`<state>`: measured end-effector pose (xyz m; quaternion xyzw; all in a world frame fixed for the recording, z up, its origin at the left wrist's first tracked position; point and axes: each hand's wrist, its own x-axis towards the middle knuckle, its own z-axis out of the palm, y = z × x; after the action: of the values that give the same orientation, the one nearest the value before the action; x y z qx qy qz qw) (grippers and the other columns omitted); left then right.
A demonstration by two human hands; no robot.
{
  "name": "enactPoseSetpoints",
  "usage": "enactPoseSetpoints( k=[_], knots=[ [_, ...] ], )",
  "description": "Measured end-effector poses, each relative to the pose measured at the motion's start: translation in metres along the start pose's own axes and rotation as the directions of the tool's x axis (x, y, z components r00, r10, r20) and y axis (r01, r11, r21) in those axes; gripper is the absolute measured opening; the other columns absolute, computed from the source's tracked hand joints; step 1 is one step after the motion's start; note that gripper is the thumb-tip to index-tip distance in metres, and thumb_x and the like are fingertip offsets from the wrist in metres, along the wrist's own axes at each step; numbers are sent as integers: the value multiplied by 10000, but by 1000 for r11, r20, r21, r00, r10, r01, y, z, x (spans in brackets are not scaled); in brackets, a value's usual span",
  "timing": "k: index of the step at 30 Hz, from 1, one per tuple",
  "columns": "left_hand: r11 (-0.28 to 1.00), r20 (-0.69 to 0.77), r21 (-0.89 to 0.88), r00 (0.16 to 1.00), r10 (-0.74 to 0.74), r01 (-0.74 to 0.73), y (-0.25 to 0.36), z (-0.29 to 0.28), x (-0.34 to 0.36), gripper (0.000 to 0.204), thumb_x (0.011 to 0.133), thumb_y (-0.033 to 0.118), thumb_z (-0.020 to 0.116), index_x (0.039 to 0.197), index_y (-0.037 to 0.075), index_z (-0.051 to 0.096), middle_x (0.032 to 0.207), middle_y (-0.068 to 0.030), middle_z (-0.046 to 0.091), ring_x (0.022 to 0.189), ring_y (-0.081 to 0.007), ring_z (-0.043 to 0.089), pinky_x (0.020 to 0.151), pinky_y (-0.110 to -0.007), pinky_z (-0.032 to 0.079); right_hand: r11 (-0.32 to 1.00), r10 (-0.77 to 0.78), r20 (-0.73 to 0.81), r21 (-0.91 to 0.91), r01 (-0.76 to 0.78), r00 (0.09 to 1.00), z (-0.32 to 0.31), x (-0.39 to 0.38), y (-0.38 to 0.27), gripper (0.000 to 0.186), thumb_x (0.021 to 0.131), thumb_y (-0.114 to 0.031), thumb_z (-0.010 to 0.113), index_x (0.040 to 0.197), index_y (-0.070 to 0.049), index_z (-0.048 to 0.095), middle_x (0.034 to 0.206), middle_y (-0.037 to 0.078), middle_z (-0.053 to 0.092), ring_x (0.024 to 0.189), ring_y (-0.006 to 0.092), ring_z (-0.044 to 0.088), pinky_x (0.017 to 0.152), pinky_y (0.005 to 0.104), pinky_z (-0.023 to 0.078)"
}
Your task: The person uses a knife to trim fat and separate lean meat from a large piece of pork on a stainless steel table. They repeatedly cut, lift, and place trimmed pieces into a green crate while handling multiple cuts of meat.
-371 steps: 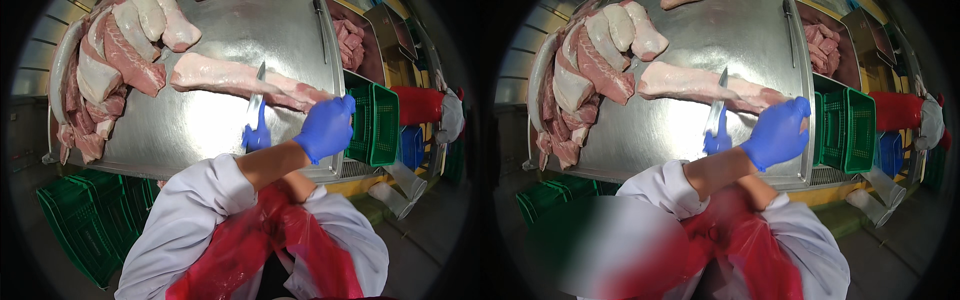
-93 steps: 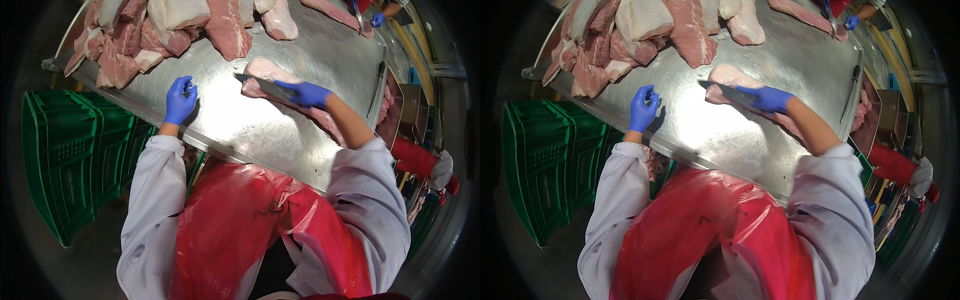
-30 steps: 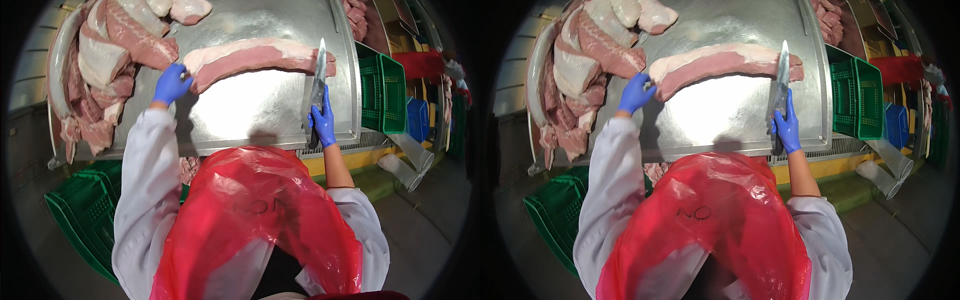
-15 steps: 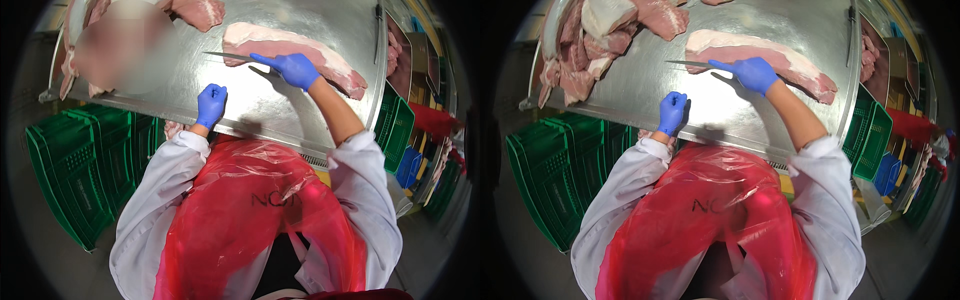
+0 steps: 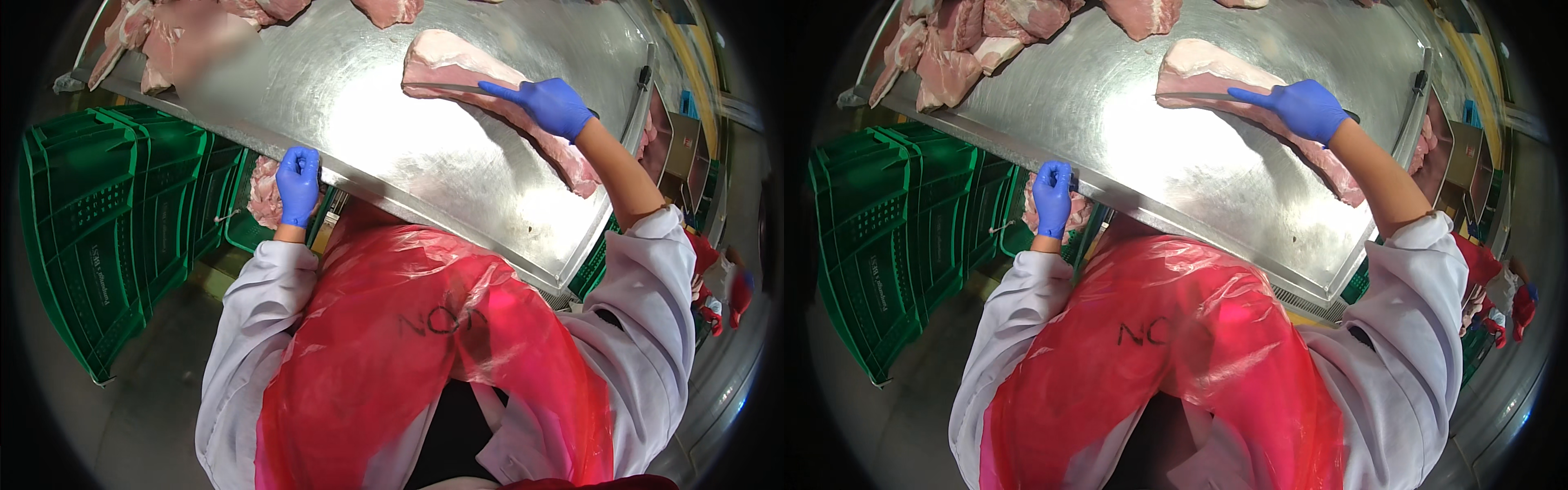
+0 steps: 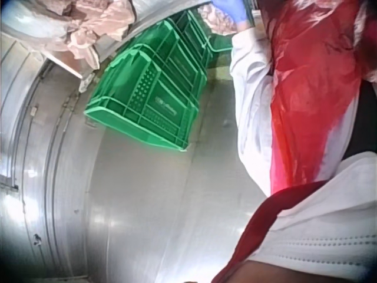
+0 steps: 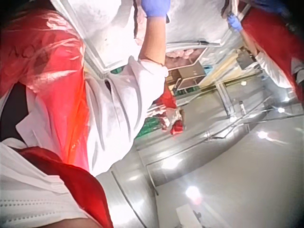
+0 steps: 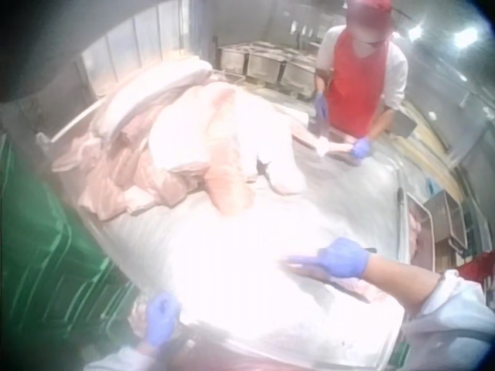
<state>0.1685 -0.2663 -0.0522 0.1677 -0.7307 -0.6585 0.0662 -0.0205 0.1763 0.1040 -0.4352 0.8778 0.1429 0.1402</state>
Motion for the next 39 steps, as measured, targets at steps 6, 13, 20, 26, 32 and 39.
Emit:
enactPoseSetpoints(
  k=[6, 13, 20, 26, 32, 39],
  knots=[
    [990, 30, -80, 993, -114, 116, 23, 18, -2, 103, 984, 90, 678, 919, 59, 605, 741, 41, 575, 621, -32, 493, 559, -208, 405, 982, -16, 5, 186, 15, 1000, 24, 35, -22, 695, 1013, -210, 499, 1617, -448, 250, 864, 170, 699, 664, 347, 689, 609, 444, 561],
    [937, 296, -170, 923, -247, 305, 22, 71, 20, 150, 995, 172, 662, 1001, 26, 628, 828, -65, 660, 637, -97, 571, 572, -259, 490, 402, 288, 100, 890, -215, 952, 37, 102, -75, 719, 998, -132, 570, 1628, -359, 307, 803, 135, 667, 639, 219, 651, 611, 367, 563],
    [828, 261, -48, 807, -529, 559, 44, 181, 55, 221, 958, 234, 680, 958, 18, 634, 824, -83, 683, 618, -138, 603, 546, -277, 492, 531, 506, -138, 828, -182, 852, 24, 48, -37, 736, 955, -121, 590, 1598, -396, 361, 862, 156, 703, 682, 289, 678, 678, 422, 572],
    [852, 308, -10, 812, -495, 523, 36, 162, 46, 239, 959, 250, 661, 958, 12, 632, 806, -77, 673, 632, -135, 607, 562, -284, 495, 891, 244, -98, 416, -183, 965, 33, 33, -63, 701, 986, -145, 534, 1590, -441, 334, 952, 150, 728, 793, 372, 710, 709, 464, 578],
    [869, 221, -155, 874, -432, 469, 26, 118, 29, 154, 982, 172, 652, 988, 18, 646, 807, -55, 668, 595, -98, 561, 543, -247, 470, 924, 161, 80, 337, -178, 984, 13, -4, -41, 751, 976, -84, 438, 1621, -427, 264, 963, 169, 720, 738, 378, 693, 685, 473, 566],
    [879, 178, -287, 923, -342, 381, 15, 112, 27, 128, 1001, 144, 629, 996, 17, 646, 823, -61, 666, 612, -102, 564, 544, -249, 470, 730, 259, 46, 645, -226, 965, 39, 118, -95, 733, 974, -161, 540, 1645, -278, 269, 814, 215, 703, 637, 327, 684, 636, 437, 565]
  ],
)
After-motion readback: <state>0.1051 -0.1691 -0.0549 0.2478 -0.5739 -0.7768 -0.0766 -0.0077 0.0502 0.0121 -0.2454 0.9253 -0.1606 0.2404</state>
